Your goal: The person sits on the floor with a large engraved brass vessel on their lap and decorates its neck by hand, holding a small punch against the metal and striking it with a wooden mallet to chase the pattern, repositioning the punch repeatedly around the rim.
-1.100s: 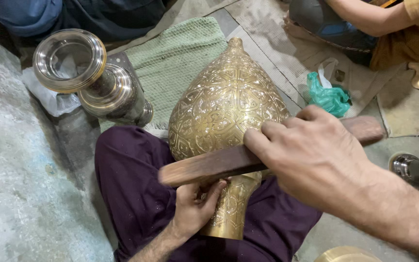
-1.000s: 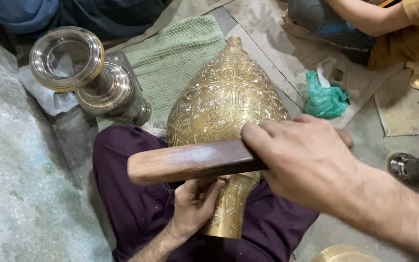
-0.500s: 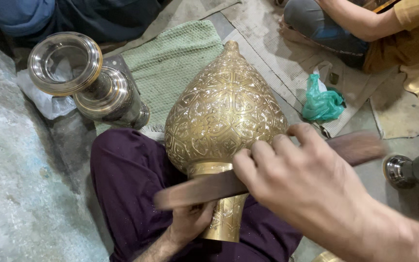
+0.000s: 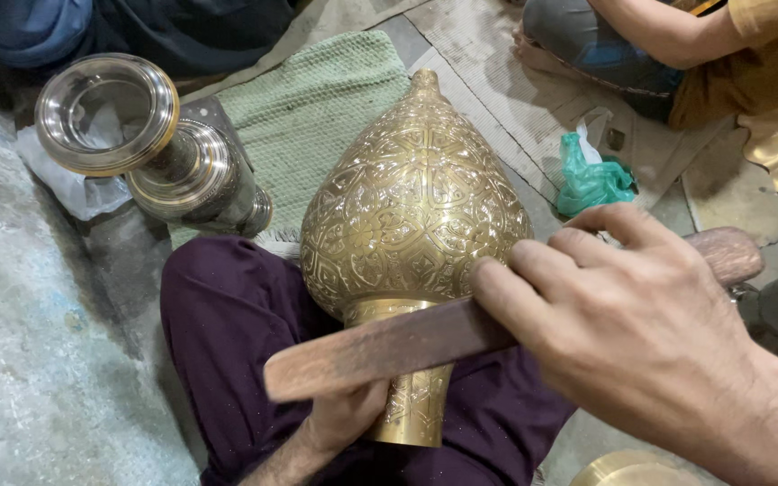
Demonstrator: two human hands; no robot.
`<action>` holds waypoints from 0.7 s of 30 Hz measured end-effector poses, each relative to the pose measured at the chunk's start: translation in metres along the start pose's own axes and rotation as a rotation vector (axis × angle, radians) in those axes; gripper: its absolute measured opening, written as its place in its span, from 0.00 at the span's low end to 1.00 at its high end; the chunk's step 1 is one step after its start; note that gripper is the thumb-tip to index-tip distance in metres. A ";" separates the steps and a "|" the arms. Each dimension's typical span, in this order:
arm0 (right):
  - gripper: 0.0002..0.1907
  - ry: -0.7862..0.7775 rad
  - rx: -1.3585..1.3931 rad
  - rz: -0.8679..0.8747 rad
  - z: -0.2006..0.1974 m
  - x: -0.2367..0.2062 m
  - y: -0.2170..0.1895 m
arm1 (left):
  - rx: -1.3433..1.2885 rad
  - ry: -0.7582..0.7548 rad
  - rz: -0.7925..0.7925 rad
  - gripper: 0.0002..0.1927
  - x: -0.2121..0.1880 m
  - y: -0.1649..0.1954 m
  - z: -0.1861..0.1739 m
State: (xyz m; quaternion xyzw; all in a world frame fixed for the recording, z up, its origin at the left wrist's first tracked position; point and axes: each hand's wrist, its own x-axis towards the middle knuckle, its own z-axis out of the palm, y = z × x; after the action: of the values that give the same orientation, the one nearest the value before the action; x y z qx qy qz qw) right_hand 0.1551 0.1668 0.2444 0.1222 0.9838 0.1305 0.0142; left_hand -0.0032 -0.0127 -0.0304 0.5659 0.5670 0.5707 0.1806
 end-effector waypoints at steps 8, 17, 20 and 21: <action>0.17 -0.100 0.232 0.261 0.025 -0.006 0.016 | -0.147 -0.164 -0.101 0.11 0.054 0.024 -0.019; 0.17 -0.218 0.314 0.309 0.052 -0.012 0.024 | -0.123 -0.261 -0.115 0.09 0.064 0.032 -0.022; 0.13 -0.236 0.239 0.242 0.052 -0.010 0.021 | -0.081 -0.204 -0.101 0.12 0.058 0.029 -0.020; 0.12 -0.236 0.169 0.187 0.051 -0.009 0.020 | -0.051 -0.173 -0.073 0.14 0.057 0.028 -0.020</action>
State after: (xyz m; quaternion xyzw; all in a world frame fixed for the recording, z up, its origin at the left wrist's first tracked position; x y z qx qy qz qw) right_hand 0.1720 0.1959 0.2001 0.2283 0.9671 0.0328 0.1072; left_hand -0.0242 0.0183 0.0243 0.5874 0.5549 0.5268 0.2638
